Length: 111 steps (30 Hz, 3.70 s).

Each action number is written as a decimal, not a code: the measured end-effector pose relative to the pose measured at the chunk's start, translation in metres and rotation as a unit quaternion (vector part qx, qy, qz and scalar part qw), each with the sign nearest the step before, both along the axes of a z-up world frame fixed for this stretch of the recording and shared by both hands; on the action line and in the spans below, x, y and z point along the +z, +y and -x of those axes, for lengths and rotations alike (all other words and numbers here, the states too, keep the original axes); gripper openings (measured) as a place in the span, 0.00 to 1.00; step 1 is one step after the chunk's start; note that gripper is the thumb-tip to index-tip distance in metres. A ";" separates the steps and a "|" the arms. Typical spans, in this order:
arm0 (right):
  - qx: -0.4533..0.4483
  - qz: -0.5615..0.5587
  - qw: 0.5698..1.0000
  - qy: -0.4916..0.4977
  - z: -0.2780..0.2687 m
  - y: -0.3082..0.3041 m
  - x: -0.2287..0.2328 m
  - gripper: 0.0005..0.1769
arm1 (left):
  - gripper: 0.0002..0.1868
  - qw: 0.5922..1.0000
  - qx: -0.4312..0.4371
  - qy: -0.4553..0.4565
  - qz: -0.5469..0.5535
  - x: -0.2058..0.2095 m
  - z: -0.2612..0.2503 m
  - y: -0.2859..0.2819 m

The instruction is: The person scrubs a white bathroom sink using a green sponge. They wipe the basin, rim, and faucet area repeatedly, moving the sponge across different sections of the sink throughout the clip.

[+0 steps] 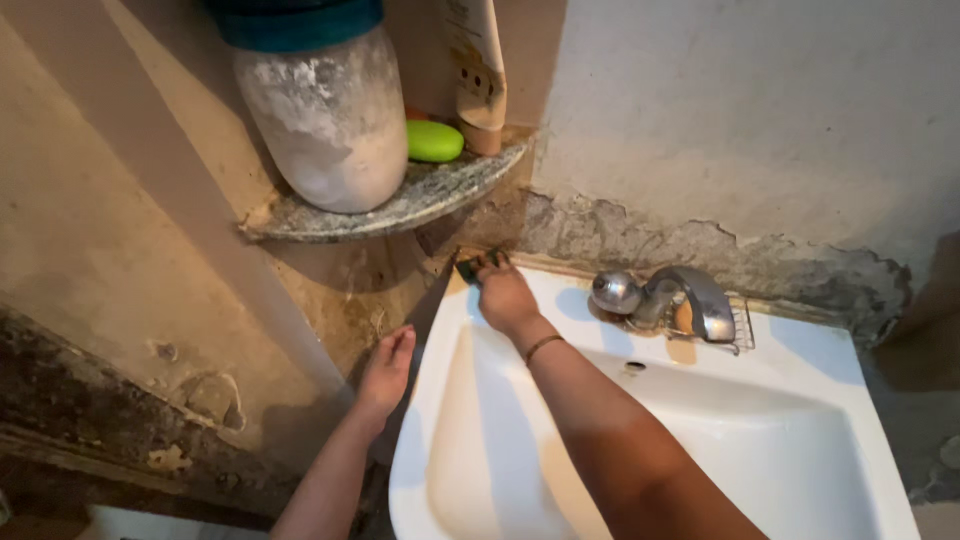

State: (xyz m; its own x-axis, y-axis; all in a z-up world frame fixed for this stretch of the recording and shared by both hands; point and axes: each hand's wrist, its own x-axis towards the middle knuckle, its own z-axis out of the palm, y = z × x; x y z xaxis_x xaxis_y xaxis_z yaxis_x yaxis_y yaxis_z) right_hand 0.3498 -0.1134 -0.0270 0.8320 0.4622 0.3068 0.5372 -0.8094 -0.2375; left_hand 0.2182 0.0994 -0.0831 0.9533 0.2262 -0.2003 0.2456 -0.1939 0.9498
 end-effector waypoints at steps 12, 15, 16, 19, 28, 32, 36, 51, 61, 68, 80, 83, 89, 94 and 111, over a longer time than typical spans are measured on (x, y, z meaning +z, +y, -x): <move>0.279 -0.091 0.938 0.185 0.330 -0.037 -0.013 0.24 | 0.29 0.995 -0.022 -0.095 -0.023 -0.006 0.012 0.022; 0.199 0.013 0.950 0.241 0.370 -0.110 0.004 0.24 | 0.29 0.987 -0.075 -0.139 -0.025 0.010 0.009 0.004; 0.157 -0.002 0.949 0.273 0.380 -0.136 0.009 0.24 | 0.28 0.979 -0.084 -0.156 -0.096 0.015 0.010 -0.003; -0.038 -0.076 0.930 0.357 0.403 -0.220 0.021 0.22 | 0.28 0.935 -0.107 -0.207 -0.269 0.036 0.015 -0.019; -0.403 0.004 0.915 -0.023 0.468 -0.374 0.013 0.20 | 0.38 0.893 -0.138 -0.097 -0.418 0.071 0.035 -0.043; -0.422 0.024 0.905 -0.052 0.468 -0.359 -0.023 0.22 | 0.37 0.881 -0.161 0.020 -0.445 0.049 0.025 -0.028; -0.461 -0.013 0.887 0.000 0.437 -0.383 -0.022 0.26 | 0.31 0.824 -0.193 0.031 -0.532 0.022 -0.001 -0.021; -0.217 -0.014 0.976 0.005 0.140 -0.484 0.006 0.27 | 0.29 0.824 -0.092 0.159 -0.537 0.019 0.011 -0.036; -0.151 0.077 0.974 0.150 0.347 -0.487 0.022 0.29 | 0.34 0.840 -0.093 0.167 -0.508 0.020 -0.003 -0.031; -0.208 -0.108 0.972 -0.010 0.197 -0.474 0.007 0.23 | 0.36 0.850 -0.089 0.108 -0.507 0.008 -0.001 -0.026; -0.126 0.009 0.992 0.007 0.194 -0.461 0.024 0.24 | 0.34 0.847 -0.103 0.110 -0.510 0.012 -0.004 -0.031; -0.208 0.021 0.978 0.021 0.191 -0.476 0.034 0.22 | 0.34 0.834 -0.106 0.140 -0.524 0.023 -0.005 -0.036; -0.282 0.042 0.954 0.091 0.114 -0.445 0.017 0.31 | 0.34 0.825 -0.108 0.177 -0.526 0.035 0.007 -0.048; -0.149 0.032 0.988 0.009 0.145 -0.434 0.000 0.36 | 0.35 0.848 -0.091 0.144 -0.503 0.041 0.008 -0.050; 0.195 0.140 0.865 0.440 0.292 -0.236 -0.053 0.35 | 0.33 0.839 -0.104 0.113 -0.522 0.036 0.007 -0.054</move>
State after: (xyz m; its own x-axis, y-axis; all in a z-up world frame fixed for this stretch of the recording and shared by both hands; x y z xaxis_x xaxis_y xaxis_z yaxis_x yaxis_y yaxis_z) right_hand 0.0574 -0.3490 -0.0804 0.4502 0.7145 -0.5355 0.4931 -0.6989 -0.5180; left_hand 0.2111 0.0457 -0.0472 0.9583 0.2247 -0.1764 0.2543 -0.9523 0.1686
